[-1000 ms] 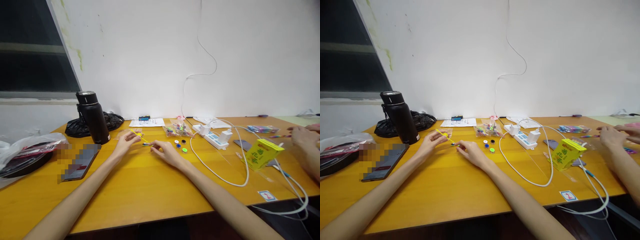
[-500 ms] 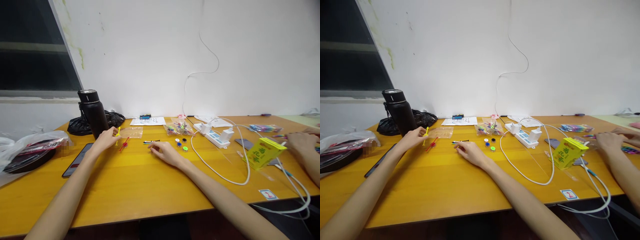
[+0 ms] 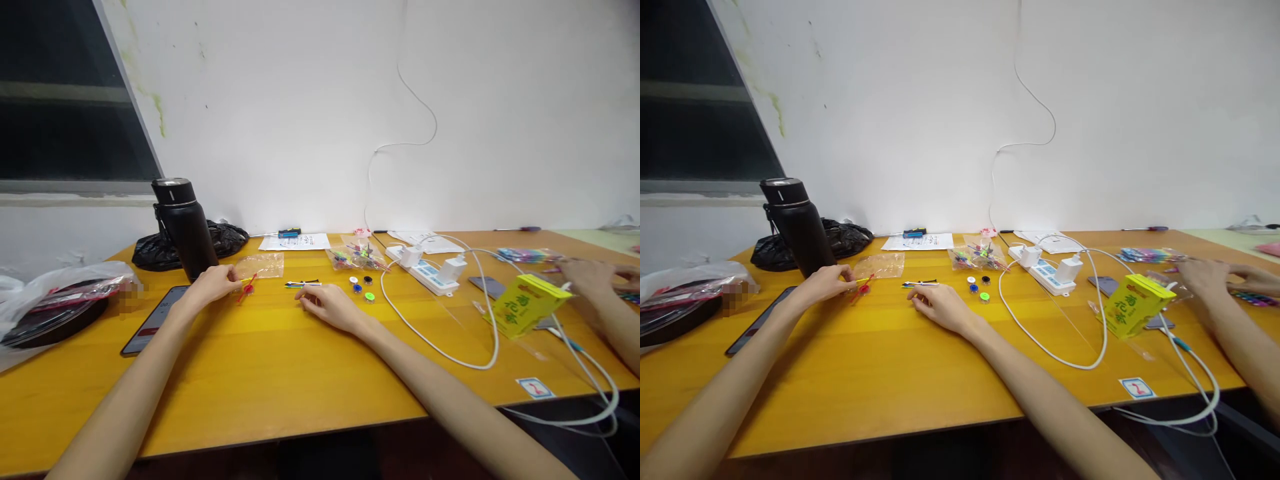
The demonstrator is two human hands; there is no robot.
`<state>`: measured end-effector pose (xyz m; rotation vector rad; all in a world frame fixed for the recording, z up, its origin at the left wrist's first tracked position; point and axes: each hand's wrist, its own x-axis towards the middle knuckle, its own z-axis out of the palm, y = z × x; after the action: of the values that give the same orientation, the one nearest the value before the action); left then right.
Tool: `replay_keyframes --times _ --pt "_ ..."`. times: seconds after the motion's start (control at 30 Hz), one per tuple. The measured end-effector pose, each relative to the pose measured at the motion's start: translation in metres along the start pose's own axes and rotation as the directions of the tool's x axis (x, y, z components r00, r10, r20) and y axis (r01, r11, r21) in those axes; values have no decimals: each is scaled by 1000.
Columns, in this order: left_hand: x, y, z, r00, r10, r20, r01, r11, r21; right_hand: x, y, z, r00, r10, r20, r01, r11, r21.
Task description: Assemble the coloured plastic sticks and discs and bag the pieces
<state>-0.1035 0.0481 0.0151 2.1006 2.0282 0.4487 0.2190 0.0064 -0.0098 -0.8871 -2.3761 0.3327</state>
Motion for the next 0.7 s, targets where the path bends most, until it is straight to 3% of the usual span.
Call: replay_keyframes --times 0.1,0.23,0.7 --pt "0 1 -2 997 -53 60 49 997 67 0 -1 -1 1000 9 12 -8 1000 -6" --pt "2 -2 -2 996 -58 63 50 992 119 0 -1 -2 1000 23 6 -23 1000 -19" --pt "-3 5 -2 986 -100 135 76 982 171 0 0 -3 998 65 2 -65 996 -55"
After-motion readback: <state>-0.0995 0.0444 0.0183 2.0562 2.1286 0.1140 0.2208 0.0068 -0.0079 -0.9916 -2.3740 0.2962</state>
